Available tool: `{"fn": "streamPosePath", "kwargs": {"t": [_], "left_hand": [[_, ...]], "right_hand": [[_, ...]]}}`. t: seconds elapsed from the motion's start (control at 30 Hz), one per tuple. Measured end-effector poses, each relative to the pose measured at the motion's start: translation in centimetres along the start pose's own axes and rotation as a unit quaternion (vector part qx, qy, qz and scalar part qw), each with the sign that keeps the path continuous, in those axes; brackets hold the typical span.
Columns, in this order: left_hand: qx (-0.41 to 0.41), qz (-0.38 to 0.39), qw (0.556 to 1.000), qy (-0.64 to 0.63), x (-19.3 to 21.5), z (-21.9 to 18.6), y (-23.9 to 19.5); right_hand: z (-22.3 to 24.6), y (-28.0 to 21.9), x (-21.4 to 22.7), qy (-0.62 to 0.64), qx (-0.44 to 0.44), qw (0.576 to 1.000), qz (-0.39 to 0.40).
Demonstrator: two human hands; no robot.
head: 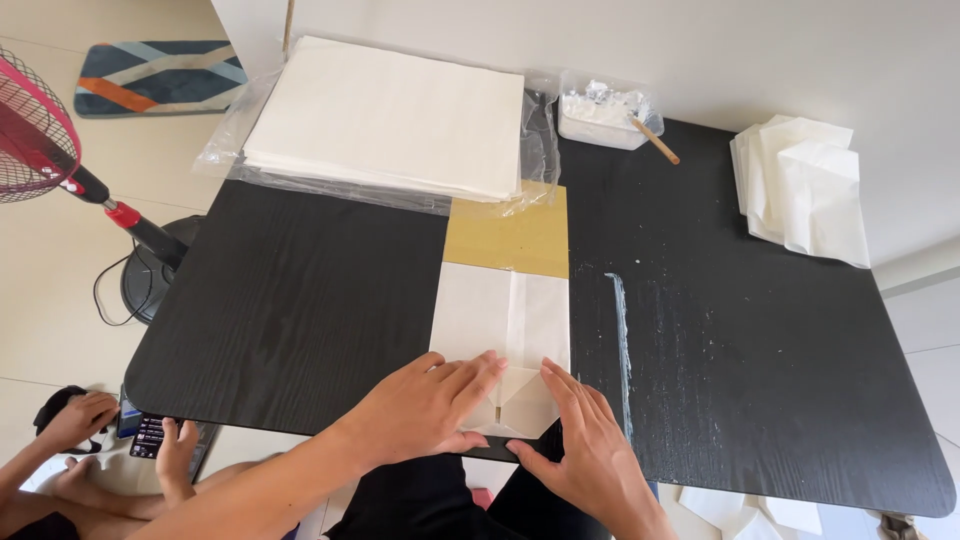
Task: Assembling paper bags by folding paper sheets and applying glue with a brush.
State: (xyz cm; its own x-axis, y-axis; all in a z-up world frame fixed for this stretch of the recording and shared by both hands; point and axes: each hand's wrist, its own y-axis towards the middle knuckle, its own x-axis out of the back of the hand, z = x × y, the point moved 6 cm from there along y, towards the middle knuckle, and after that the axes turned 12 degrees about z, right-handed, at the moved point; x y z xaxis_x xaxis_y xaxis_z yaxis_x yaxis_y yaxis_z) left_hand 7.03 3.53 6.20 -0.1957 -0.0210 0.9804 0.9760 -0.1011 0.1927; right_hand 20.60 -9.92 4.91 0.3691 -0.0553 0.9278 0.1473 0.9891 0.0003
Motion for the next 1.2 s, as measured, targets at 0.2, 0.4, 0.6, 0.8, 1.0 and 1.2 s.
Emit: {"fn": "streamPosePath", "kwargs": {"t": [0.2,0.4,0.6,0.8,1.0,1.2], "left_hand": [[-0.03,0.053,0.99,-0.125,-0.3,0.7,-0.1],[0.022,0.059,0.985,-0.16,-1.2,1.3,-1.4],[0.051,0.034,0.987,-0.147,-1.5,1.2,-1.2],[0.05,0.027,0.989,-0.133,-1.0,1.2,-1.0],[0.047,0.024,0.99,-0.13,-1.2,1.3,-1.2],[0.047,0.008,0.991,-0.124,-1.5,1.4,-1.4]], "right_hand": [[0.3,-0.3,-0.4,-0.018,0.018,0.998,-0.051],[3.9,-2.7,-0.1,-0.005,0.162,0.961,-0.224],[5.6,-3.6,-1.3,0.01,0.197,0.947,-0.253],[5.2,-3.5,-2.3,0.018,0.179,0.956,-0.232],[5.2,-3.4,-1.9,0.05,0.184,0.954,-0.231],[4.3,-2.6,-1.6,0.107,0.111,0.957,-0.246]]}}
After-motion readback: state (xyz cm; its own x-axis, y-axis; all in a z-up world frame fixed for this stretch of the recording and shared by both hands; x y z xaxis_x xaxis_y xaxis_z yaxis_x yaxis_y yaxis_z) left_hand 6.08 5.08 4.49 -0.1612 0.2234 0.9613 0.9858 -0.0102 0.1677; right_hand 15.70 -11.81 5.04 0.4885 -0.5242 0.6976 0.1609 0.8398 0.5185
